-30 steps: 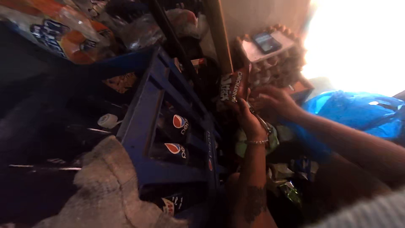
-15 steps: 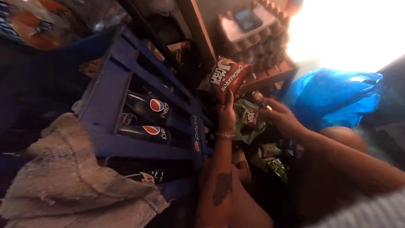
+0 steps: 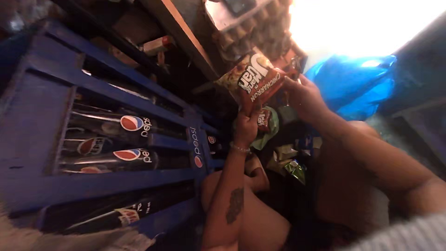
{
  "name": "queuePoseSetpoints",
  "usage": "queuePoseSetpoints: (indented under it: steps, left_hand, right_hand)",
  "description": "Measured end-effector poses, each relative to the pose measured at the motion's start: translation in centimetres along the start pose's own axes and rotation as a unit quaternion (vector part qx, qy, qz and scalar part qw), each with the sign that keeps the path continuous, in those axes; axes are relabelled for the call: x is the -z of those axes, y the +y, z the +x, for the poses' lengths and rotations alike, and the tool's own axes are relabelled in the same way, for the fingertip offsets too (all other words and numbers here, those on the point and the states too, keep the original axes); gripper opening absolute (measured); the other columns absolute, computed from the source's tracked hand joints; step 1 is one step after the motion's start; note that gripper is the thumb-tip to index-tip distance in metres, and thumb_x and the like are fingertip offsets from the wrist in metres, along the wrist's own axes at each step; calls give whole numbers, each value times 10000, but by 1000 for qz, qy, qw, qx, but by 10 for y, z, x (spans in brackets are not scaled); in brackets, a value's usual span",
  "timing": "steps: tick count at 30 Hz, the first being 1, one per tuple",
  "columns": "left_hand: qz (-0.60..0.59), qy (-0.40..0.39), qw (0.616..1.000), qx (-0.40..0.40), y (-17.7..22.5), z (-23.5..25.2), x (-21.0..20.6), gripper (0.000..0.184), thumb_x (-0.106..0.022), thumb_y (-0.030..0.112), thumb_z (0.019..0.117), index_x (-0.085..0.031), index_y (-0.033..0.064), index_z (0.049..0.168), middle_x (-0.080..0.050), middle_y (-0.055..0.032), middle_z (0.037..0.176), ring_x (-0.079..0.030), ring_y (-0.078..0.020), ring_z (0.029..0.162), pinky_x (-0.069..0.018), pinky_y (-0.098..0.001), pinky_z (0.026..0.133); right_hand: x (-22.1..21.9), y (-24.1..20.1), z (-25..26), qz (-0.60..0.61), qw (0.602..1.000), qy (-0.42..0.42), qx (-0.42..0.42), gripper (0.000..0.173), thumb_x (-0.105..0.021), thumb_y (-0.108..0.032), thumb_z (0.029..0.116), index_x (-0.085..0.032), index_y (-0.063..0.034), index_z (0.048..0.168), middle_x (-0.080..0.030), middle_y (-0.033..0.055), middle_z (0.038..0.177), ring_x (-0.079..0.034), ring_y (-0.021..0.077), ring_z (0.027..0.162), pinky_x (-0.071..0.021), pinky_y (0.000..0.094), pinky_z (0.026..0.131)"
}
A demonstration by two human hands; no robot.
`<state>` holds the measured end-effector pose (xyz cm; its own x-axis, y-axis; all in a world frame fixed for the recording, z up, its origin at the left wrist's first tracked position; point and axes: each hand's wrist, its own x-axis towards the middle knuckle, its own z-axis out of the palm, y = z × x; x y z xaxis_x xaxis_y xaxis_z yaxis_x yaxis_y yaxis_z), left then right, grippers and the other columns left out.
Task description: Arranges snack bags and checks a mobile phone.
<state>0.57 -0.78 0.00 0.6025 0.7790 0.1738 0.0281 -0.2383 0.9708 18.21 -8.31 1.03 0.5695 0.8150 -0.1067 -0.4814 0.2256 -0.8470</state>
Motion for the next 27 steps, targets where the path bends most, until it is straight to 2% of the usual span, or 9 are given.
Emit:
queuePoseSetpoints:
  steps: [2,6,11,14,16,19,21,23,27]
  left_hand:
    - [-2,-5,1000,10,-1,0,2,292,-490,164,1080,-623,-47,1232,-724,-50,1084,-685,-48,1003,-571,-277,932]
    - [-52,6,997,48,-3,2,7,312,-463,230,1097,-636,-4,1210,-742,-40,1056,-707,-102,969,-586,-318,901]
    - [-182,-25,973,143,3,3,10,401,-367,291,1123,-557,27,1359,-715,-102,1194,-712,-204,1036,-601,-388,886]
    - [-246,-65,938,237,7,3,15,655,-194,525,1100,-590,71,1356,-720,-88,1194,-708,-216,1047,-598,-404,880]
    - [-290,-82,910,285,8,5,18,738,-148,619,1067,-571,87,1353,-732,-96,1144,-724,-222,1005,-605,-380,844]
    - [-374,-78,876,295,12,5,19,624,-228,567,1086,-479,99,1415,-726,-152,1142,-734,-275,1007,-612,-386,862]
    - [-401,-61,871,279,15,5,19,560,-275,508,1099,-519,99,1394,-721,-143,1160,-733,-264,1018,-615,-384,874]
    - [-404,-30,877,259,16,5,19,465,-312,372,1123,-554,72,1384,-711,-128,1180,-730,-232,1004,-615,-357,868]
    - [-377,85,884,264,19,10,18,264,-427,123,1093,-502,71,1341,-705,-108,1173,-724,-210,989,-609,-340,850]
  right_hand:
    - [-3,1,1,12,1000,11,0,146,-563,-75,1026,-515,-75,1163,-634,35,854,-638,114,689,-590,292,673]
    - [-12,6,2,39,999,15,21,165,-549,-4,1000,-521,-63,1151,-644,55,901,-654,130,729,-600,309,701]
    - [-21,7,4,57,997,12,46,227,-557,22,986,-510,-63,1192,-649,63,989,-677,140,842,-607,323,776]
    - [-20,9,8,72,994,-5,82,264,-561,25,973,-512,-64,1217,-656,72,1032,-678,161,904,-601,351,815]
    - [-19,8,9,71,994,-10,86,263,-557,17,978,-510,-71,1221,-657,66,1025,-683,157,896,-609,351,814]
    - [-18,9,8,49,995,-37,80,265,-558,-2,979,-509,-73,1229,-661,64,1016,-683,151,870,-606,338,794]
    - [-18,11,7,10,995,-61,84,276,-568,-3,965,-522,-81,1226,-662,41,1014,-679,134,881,-602,324,802]
    - [-18,12,3,-42,991,-88,94,288,-564,-18,973,-536,-95,1249,-662,14,1038,-673,106,893,-598,305,816]
    - [-21,15,2,-87,988,-88,88,296,-573,-29,978,-560,-104,1264,-669,5,1027,-650,74,825,-574,251,725]
